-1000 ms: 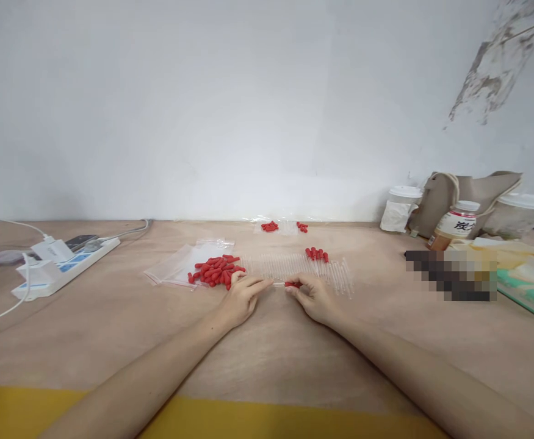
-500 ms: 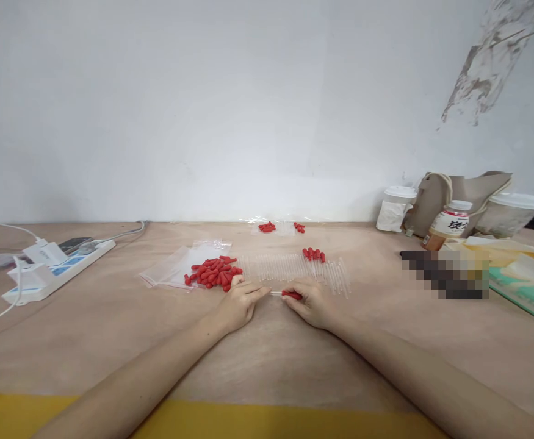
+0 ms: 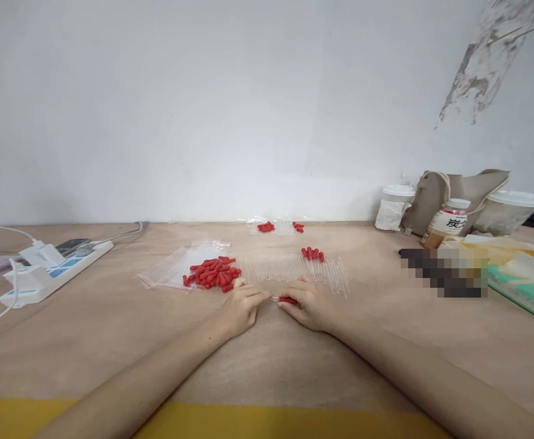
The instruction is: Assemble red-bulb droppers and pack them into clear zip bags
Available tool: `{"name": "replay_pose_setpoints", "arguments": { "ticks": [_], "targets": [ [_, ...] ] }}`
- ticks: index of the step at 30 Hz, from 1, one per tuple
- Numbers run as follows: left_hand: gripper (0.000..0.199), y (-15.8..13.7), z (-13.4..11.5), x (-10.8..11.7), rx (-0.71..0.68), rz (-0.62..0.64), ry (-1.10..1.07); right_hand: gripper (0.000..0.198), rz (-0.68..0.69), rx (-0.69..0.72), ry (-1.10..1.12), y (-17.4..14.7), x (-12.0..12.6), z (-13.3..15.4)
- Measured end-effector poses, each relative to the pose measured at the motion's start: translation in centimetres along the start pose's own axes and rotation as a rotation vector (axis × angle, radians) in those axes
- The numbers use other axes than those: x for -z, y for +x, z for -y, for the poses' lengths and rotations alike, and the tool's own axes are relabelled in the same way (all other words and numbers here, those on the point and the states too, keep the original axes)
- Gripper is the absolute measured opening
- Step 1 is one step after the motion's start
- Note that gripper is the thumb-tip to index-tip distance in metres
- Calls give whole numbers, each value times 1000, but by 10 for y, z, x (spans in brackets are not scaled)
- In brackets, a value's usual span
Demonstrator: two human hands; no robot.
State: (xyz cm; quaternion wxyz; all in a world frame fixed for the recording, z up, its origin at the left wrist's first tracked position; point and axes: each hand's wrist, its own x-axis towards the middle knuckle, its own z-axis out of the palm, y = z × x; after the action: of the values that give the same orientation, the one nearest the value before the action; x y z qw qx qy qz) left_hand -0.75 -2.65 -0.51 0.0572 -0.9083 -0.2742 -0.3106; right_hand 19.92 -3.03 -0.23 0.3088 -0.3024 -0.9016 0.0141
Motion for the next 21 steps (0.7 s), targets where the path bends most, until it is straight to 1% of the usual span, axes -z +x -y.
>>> {"name": "replay_pose_setpoints", "arguments": {
  "ticks": [3, 6, 8, 11, 14, 16, 18, 20, 21],
  "targets": [
    [33, 0, 0, -1, 21, 2, -4, 14, -22, -16, 50, 1, -1, -1],
    [29, 1, -1, -1, 72, -1, -30, 15, -76, -86, 222, 4, 0, -4],
    [28, 2, -3, -1, 105, -15, -59, 16, -142, -191, 405, 7, 0, -5],
    [27, 5, -5, 1, 120, -16, -99, 23, -274, -387, 713, 13, -4, -5],
    [30, 6, -7, 5, 124, 9, -103, 28, -387, -503, 929, 18, -7, -9],
    [34, 6, -8, 8, 148, 5, -82, 34, -459, -557, 952, 23, -1, -20],
    [31, 7, -9, 9, 178, -12, -59, 43, -523, -635, 867, 28, 12, -40],
    [25, 7, -9, 9, 189, -13, -43, 48, -556, -726, 666, 31, 29, -66],
    [22, 7, -8, 9, 189, -7, -37, 50, -534, -768, 529, 33, 38, -79]
  ]
}}
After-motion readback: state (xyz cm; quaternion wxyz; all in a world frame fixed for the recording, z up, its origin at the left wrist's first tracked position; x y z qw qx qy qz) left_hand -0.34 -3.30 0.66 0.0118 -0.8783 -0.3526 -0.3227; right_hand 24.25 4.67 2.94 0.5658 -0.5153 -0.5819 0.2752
